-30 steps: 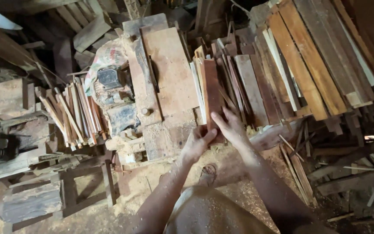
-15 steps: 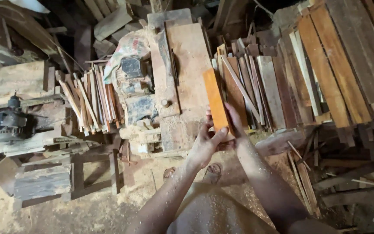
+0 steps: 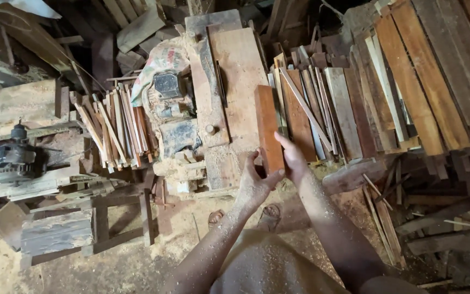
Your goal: Selecting thin wooden strips from a pile and feeding them into a woodworking machine for processing.
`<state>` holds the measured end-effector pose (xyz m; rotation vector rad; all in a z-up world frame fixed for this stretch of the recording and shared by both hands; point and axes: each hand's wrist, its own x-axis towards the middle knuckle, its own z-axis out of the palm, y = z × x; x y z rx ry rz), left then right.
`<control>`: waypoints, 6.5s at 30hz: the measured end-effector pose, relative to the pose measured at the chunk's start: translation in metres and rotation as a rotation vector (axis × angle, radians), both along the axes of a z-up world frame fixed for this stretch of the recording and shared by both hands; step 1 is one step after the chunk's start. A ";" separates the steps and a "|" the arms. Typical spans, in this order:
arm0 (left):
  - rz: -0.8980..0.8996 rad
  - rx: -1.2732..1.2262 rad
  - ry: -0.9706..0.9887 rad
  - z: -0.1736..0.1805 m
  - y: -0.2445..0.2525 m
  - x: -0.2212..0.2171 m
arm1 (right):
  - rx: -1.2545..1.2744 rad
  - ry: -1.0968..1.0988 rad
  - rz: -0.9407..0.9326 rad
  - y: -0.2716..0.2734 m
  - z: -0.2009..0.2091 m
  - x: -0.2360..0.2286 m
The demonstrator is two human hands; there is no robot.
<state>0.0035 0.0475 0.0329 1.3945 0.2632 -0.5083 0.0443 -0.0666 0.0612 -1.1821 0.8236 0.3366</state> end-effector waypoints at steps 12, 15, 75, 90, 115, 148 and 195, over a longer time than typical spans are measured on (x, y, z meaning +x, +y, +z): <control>0.063 -0.240 0.069 -0.115 0.029 -0.026 | -0.606 -0.363 0.283 -0.003 -0.143 0.006; 0.039 -0.616 0.212 -0.137 0.028 -0.024 | -0.330 -0.216 0.092 0.035 -0.057 -0.009; -0.542 0.895 -0.225 -0.125 0.051 0.018 | -1.241 -0.392 0.608 0.056 -0.165 0.100; -0.563 0.820 -0.197 -0.135 0.062 0.056 | -1.212 -0.295 0.635 0.057 -0.177 0.136; -0.092 1.472 -0.612 -0.161 0.014 0.086 | -1.197 -0.193 0.667 0.058 -0.188 0.181; 0.146 1.666 -0.706 -0.155 0.004 0.136 | -1.179 -0.153 0.713 0.064 -0.173 0.223; -0.165 1.535 -0.559 -0.127 0.009 0.186 | -1.181 -0.123 0.746 0.071 -0.134 0.235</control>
